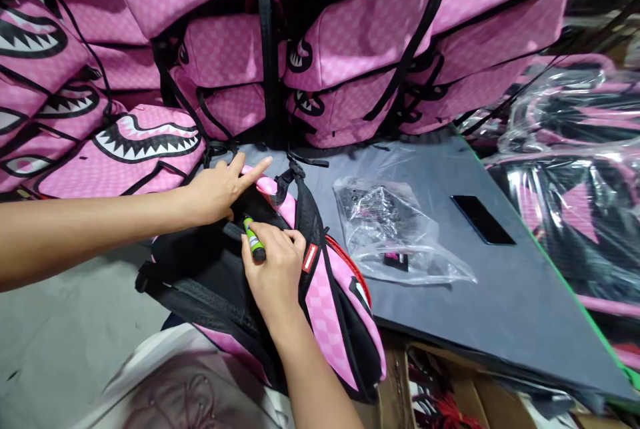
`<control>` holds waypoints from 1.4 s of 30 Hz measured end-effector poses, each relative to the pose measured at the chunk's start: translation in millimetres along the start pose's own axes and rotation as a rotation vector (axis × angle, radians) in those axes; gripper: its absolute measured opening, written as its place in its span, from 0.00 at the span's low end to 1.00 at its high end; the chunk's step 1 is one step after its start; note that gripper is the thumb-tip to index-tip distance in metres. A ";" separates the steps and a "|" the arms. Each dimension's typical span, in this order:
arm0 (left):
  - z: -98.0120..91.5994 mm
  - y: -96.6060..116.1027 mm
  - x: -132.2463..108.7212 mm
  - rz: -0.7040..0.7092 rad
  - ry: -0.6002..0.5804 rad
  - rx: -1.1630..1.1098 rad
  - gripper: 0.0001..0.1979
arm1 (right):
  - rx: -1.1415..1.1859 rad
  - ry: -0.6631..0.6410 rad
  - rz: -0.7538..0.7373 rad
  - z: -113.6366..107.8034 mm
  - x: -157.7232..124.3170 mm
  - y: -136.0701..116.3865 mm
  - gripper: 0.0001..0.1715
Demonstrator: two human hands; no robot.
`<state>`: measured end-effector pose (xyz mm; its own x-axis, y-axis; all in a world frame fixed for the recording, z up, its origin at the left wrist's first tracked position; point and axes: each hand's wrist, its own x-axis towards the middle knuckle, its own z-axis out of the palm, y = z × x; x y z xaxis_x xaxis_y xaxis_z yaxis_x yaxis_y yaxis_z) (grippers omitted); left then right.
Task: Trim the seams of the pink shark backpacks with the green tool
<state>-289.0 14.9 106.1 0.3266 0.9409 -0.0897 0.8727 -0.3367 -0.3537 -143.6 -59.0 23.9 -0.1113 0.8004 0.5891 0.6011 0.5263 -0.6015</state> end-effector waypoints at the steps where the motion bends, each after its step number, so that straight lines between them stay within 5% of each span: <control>1: 2.6 -1.4 -0.7 0.011 0.021 0.002 0.65 | 0.006 -0.002 -0.002 -0.3 0.0 0.4 0.08; 8: 11.4 -19.5 -10.9 0.158 0.114 -0.053 0.55 | 0.009 -0.002 -0.015 -3.8 -1.7 -1.1 0.07; 16: -1.1 -31.6 -11.0 0.100 -0.017 -0.145 0.57 | 0.011 -0.020 -0.056 -5.9 -4.0 -0.7 0.07; 25: 18.7 -51.3 -73.6 0.005 0.030 -0.266 0.50 | 0.082 -0.070 -0.239 5.6 -10.3 -20.2 0.07; 32: 15.0 -65.5 -38.3 0.046 -0.197 -0.350 0.58 | 0.094 -0.088 -0.128 18.7 3.4 -14.9 0.08; 37: 22.1 -69.7 -33.8 0.111 -0.102 -0.369 0.56 | 0.226 -0.176 -0.097 25.0 10.2 -21.3 0.08; 42: 24.0 -73.3 -31.7 0.139 -0.143 -0.405 0.56 | 0.353 -0.207 -0.062 37.2 11.1 -23.7 0.12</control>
<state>-372.1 10.6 112.5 0.4218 0.8720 -0.2485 0.9052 -0.4205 0.0608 -188.5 -52.0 24.6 -0.3178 0.7857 0.5307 0.2841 0.6129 -0.7373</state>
